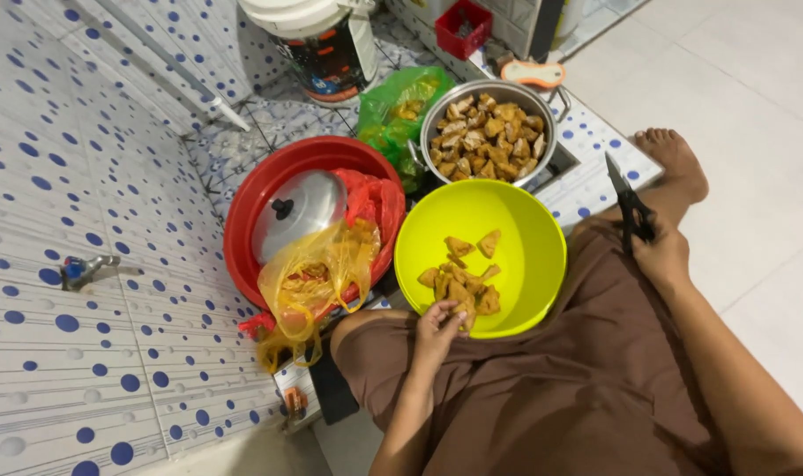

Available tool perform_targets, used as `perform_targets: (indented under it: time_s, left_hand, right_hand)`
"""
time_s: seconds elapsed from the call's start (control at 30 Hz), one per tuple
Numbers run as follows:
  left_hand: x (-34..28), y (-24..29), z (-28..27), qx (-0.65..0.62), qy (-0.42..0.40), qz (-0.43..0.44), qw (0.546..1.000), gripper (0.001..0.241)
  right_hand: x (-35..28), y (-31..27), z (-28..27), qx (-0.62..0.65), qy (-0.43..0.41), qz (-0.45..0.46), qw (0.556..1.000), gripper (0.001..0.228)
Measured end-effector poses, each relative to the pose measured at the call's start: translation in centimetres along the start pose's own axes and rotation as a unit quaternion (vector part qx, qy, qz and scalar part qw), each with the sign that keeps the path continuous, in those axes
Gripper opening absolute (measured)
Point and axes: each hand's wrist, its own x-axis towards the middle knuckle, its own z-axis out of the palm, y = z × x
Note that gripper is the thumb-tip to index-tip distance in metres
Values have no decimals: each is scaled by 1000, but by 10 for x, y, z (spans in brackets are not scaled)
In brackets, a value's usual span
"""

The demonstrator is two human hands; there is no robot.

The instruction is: A person sits on the floor and uses scissors to cut pieces of fried food from a plastic bag into a yellow bowl.

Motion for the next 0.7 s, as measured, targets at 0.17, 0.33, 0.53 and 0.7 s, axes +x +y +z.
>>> perform_targets:
  time_s: [0.17, 0.33, 0.53, 0.7]
  left_hand:
    - [-4, 3, -3, -4, 0, 6, 1000, 30]
    - [-12, 11, 2, 36, 8, 24, 999, 29]
    - [-13, 7, 2, 31, 17, 56, 998, 28]
    - [-19, 12, 4, 86, 61, 62, 992, 26]
  right_hand:
    - [4, -11, 2, 39, 16, -46, 998, 27]
    - [19, -24, -7, 14, -16, -58, 998, 22]
    - [15, -54, -25, -7, -25, -96, 995, 41]
    - [44, -22, 3, 15, 27, -100, 995, 26]
